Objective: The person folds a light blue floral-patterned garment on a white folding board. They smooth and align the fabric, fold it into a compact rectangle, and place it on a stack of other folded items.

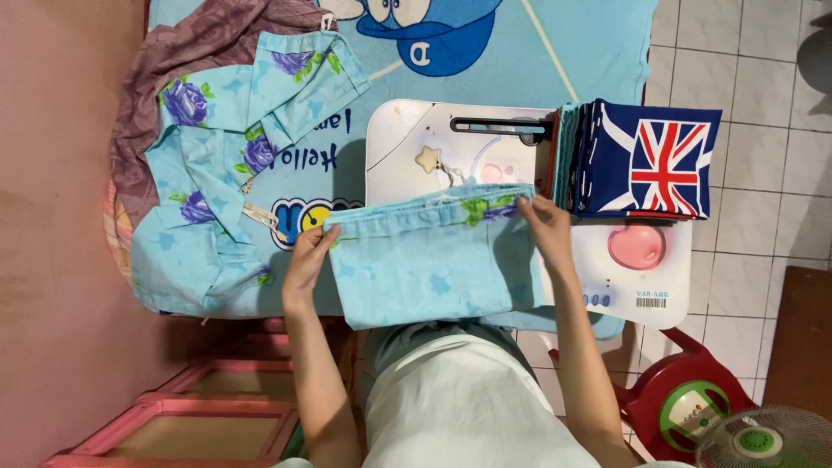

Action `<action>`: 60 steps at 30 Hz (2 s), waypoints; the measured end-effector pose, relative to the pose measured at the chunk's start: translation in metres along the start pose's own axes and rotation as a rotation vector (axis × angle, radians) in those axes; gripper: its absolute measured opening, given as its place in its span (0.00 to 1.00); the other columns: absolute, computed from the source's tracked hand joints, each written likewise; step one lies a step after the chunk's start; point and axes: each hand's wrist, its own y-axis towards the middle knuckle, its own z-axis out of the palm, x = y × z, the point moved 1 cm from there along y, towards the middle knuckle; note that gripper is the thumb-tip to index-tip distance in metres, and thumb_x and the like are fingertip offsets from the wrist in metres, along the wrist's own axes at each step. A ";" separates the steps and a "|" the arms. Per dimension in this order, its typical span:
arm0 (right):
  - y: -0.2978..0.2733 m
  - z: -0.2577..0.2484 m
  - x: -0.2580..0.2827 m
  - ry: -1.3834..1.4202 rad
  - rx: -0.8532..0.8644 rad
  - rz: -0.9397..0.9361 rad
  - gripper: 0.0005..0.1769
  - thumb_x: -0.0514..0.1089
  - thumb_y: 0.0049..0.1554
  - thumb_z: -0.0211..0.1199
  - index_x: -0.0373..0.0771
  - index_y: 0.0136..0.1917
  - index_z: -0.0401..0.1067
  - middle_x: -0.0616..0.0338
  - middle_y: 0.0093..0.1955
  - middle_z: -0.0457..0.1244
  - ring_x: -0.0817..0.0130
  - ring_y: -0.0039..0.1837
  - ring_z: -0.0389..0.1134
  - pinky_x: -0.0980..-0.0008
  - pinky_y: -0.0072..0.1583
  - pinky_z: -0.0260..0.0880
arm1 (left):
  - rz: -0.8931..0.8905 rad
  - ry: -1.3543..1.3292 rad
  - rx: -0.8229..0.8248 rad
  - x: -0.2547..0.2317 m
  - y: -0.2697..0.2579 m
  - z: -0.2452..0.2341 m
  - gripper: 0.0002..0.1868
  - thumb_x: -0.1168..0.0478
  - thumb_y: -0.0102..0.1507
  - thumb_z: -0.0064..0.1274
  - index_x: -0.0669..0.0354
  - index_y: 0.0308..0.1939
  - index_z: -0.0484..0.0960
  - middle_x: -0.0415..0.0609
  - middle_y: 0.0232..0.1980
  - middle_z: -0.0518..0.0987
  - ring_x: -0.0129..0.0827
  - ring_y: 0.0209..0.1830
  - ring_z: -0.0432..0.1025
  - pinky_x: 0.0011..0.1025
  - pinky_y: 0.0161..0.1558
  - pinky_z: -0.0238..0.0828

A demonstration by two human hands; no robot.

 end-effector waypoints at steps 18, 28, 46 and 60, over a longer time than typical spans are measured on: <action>-0.034 -0.060 0.012 0.155 0.022 -0.058 0.05 0.36 0.64 0.65 0.34 0.52 0.79 0.59 0.47 0.67 0.76 0.54 0.65 0.70 0.62 0.68 | 0.202 0.018 -0.117 0.047 0.011 -0.009 0.09 0.70 0.61 0.65 0.69 0.44 0.85 0.43 0.34 0.83 0.16 0.35 0.71 0.19 0.43 0.73; -0.065 -0.083 0.007 0.196 -0.011 -0.024 0.05 0.39 0.64 0.66 0.38 0.52 0.79 0.65 0.45 0.66 0.79 0.48 0.66 0.74 0.54 0.72 | 0.247 -0.088 -0.174 0.031 -0.022 0.023 0.11 0.73 0.57 0.68 0.66 0.41 0.83 0.45 0.38 0.83 0.17 0.40 0.73 0.19 0.45 0.75; -0.131 -0.165 -0.024 0.307 0.088 -0.039 0.09 0.41 0.61 0.66 0.41 0.55 0.81 0.51 0.49 0.72 0.61 0.53 0.72 0.60 0.60 0.69 | 0.421 -0.180 -0.243 0.033 -0.120 0.099 0.07 0.69 0.61 0.64 0.60 0.39 0.82 0.38 0.35 0.76 0.17 0.39 0.67 0.18 0.45 0.68; -0.198 -0.233 -0.021 0.282 0.216 -0.062 0.08 0.37 0.58 0.67 0.33 0.51 0.82 0.52 0.50 0.71 0.67 0.54 0.67 0.59 0.63 0.66 | 0.481 -0.172 -0.281 0.051 -0.224 0.113 0.10 0.70 0.59 0.63 0.57 0.34 0.76 0.37 0.30 0.71 0.17 0.34 0.63 0.18 0.40 0.61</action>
